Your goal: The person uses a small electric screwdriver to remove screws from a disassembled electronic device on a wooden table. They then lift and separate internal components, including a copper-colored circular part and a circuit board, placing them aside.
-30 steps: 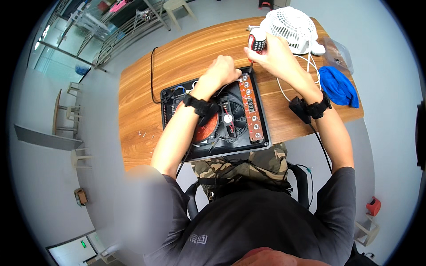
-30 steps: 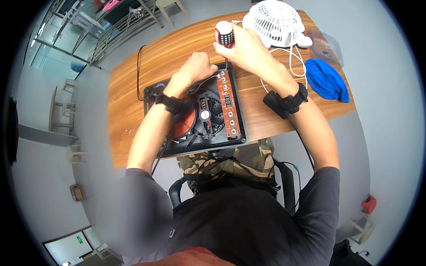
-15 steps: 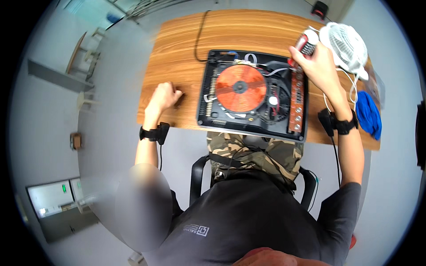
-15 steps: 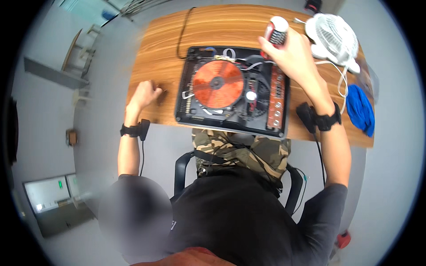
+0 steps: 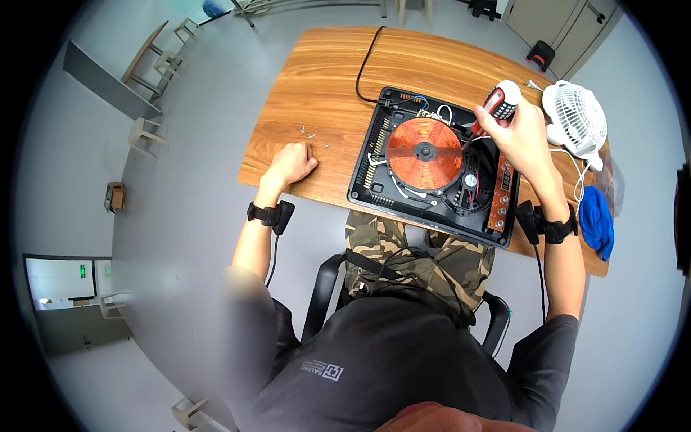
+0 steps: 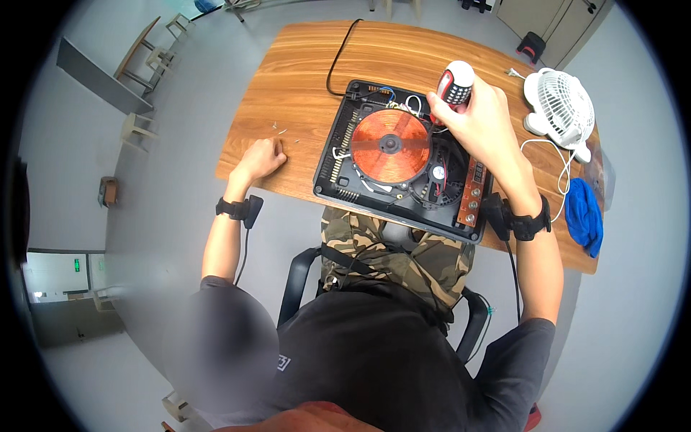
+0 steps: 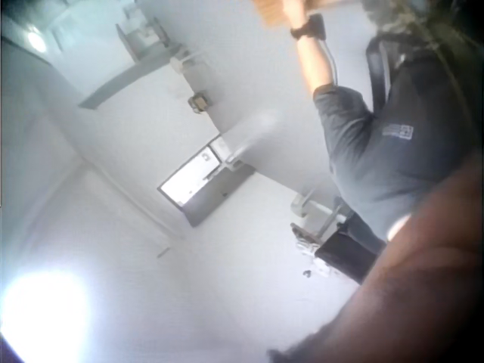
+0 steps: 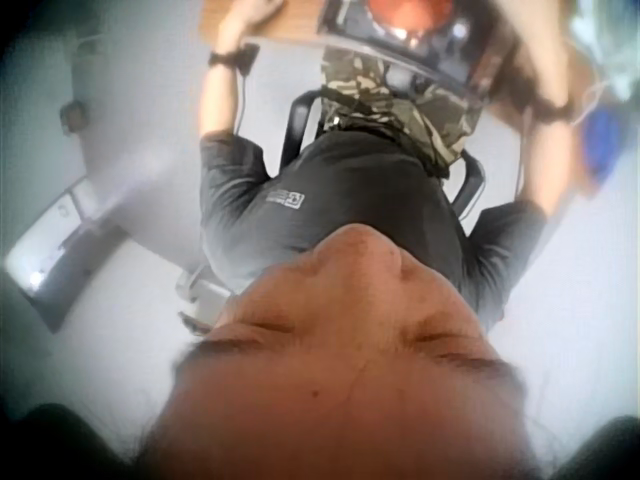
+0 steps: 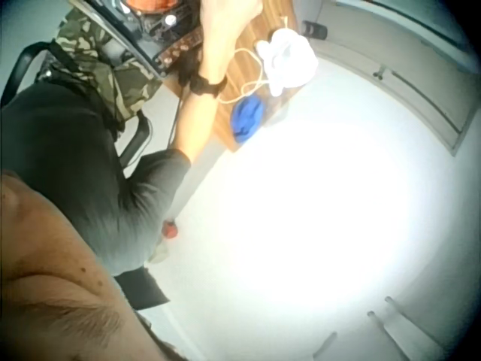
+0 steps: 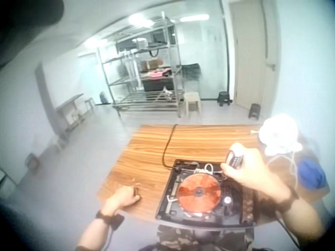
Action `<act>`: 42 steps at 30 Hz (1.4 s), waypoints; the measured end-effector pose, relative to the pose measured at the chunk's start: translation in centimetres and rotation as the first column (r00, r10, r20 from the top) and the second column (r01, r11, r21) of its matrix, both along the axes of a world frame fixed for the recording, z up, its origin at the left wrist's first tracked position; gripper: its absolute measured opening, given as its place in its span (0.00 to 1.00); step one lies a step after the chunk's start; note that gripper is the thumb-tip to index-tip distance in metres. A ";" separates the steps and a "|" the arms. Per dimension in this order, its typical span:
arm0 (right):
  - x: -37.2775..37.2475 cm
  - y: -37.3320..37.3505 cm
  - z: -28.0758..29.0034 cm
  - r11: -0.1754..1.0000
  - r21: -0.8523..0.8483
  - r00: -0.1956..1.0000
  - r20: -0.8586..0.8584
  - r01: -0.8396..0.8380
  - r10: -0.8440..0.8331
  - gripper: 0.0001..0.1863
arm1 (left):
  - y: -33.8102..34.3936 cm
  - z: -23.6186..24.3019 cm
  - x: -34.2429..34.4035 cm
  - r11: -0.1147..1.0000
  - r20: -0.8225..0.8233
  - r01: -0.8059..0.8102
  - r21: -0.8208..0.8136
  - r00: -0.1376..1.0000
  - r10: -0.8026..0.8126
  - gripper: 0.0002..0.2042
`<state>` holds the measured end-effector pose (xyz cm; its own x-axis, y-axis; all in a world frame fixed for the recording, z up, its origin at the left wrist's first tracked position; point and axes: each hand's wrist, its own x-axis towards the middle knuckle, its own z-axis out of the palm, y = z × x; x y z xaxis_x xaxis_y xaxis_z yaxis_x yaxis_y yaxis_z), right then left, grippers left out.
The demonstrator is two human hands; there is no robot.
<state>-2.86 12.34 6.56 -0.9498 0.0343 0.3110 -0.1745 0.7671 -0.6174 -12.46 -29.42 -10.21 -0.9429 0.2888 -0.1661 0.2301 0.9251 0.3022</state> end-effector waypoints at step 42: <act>12.2 11.7 -9.0 0.945 -0.188 0.903 0.392 0.267 -0.177 0.17 | 39.2 4.7 9.8 0.874 -0.178 0.478 -0.082 0.856 -0.485 0.35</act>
<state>9.35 24.01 -2.45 -0.9531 0.2862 -0.0986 0.2555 0.5862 -0.7688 -2.61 9.80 -5.50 -0.7015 0.7124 -0.0186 0.6986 0.6926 0.1799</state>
